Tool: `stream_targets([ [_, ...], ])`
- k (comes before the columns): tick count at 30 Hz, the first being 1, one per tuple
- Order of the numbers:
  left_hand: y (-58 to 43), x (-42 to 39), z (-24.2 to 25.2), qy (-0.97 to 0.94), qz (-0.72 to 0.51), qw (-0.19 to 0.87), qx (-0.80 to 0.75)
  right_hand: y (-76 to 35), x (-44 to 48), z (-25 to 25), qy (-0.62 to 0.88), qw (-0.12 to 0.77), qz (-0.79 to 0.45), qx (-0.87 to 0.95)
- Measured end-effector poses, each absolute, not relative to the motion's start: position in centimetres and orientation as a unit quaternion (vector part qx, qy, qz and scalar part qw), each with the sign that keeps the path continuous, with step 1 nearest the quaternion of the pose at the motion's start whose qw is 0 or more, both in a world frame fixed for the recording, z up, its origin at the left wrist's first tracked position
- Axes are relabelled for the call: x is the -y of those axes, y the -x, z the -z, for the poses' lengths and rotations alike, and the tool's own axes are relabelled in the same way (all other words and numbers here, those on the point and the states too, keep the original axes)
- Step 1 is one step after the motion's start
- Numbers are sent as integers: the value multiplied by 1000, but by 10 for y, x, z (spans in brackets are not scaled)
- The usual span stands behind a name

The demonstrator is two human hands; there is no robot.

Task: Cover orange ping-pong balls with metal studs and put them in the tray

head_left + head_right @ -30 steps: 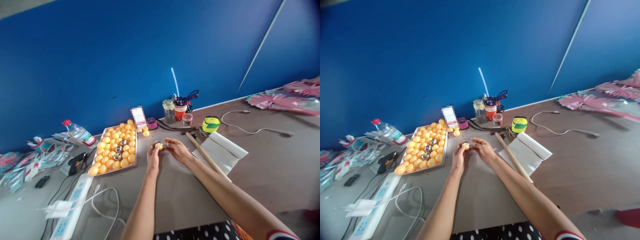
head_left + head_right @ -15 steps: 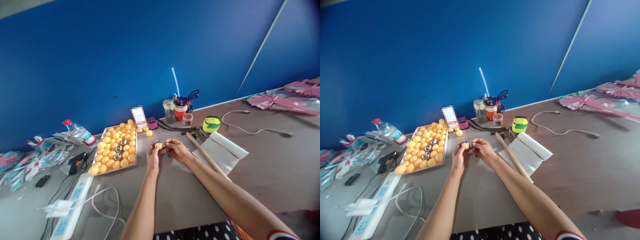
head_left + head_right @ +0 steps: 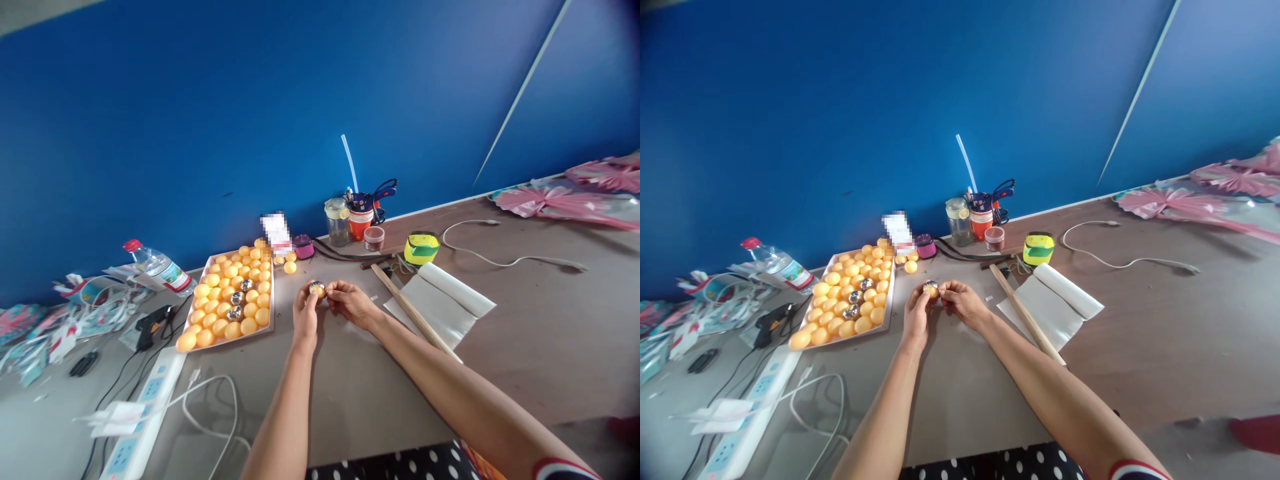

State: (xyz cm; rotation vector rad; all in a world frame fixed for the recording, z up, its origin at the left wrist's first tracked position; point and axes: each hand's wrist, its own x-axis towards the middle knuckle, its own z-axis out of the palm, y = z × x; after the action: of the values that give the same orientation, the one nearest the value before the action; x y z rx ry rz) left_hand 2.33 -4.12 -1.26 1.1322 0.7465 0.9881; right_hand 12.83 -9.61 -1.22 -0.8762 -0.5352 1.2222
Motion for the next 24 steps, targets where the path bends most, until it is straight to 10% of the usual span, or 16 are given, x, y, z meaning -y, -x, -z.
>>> stream_targets([
  [24,-21,44,10,-529,-428,663,-311,-131,96,13,397,689,-556,242],
])
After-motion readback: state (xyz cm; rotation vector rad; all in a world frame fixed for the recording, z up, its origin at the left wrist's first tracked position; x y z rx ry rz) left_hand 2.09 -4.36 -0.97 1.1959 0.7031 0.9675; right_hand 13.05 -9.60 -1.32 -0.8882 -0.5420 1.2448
